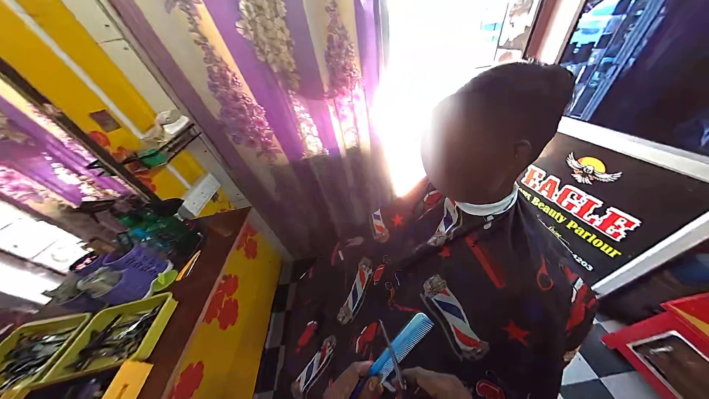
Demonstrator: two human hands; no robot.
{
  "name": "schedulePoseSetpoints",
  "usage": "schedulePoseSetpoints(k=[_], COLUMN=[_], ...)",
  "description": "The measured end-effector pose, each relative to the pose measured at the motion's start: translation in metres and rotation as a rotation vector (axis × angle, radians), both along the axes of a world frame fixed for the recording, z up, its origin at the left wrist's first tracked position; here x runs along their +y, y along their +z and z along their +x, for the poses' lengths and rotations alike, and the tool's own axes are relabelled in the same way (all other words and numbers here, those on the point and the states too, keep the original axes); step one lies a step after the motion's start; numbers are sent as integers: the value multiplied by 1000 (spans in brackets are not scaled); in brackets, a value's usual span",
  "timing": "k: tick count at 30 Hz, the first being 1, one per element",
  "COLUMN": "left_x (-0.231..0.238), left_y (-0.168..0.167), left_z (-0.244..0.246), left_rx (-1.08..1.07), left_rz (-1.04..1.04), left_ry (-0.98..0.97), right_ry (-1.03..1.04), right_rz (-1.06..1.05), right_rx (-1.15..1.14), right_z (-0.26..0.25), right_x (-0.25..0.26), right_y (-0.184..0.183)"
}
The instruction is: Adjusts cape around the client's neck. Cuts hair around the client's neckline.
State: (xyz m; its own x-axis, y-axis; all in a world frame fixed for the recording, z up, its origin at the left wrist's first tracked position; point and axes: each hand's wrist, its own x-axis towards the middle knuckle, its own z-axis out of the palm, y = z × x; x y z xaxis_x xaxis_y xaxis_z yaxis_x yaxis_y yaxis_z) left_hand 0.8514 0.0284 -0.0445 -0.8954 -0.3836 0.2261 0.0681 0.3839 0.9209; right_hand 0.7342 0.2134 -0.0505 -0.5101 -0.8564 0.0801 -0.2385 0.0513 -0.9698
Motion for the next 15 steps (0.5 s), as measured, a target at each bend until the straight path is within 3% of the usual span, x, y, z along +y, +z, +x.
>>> schedulePoseSetpoints(k=[6,9,15], left_x=[-65,-100,-137], left_y=[11,22,94], left_z=[-79,-139,-259], left_rx=[68,234,642], left_rz=[-85,-183,-592], left_ry=[-108,-218,-307], right_ry=[-143,-315,-698], right_rz=[-120,-102,-86], right_rx=[4,58,74], right_z=[-27,-25,-1], right_x=[-20,-32,-64], right_y=[10,11,1])
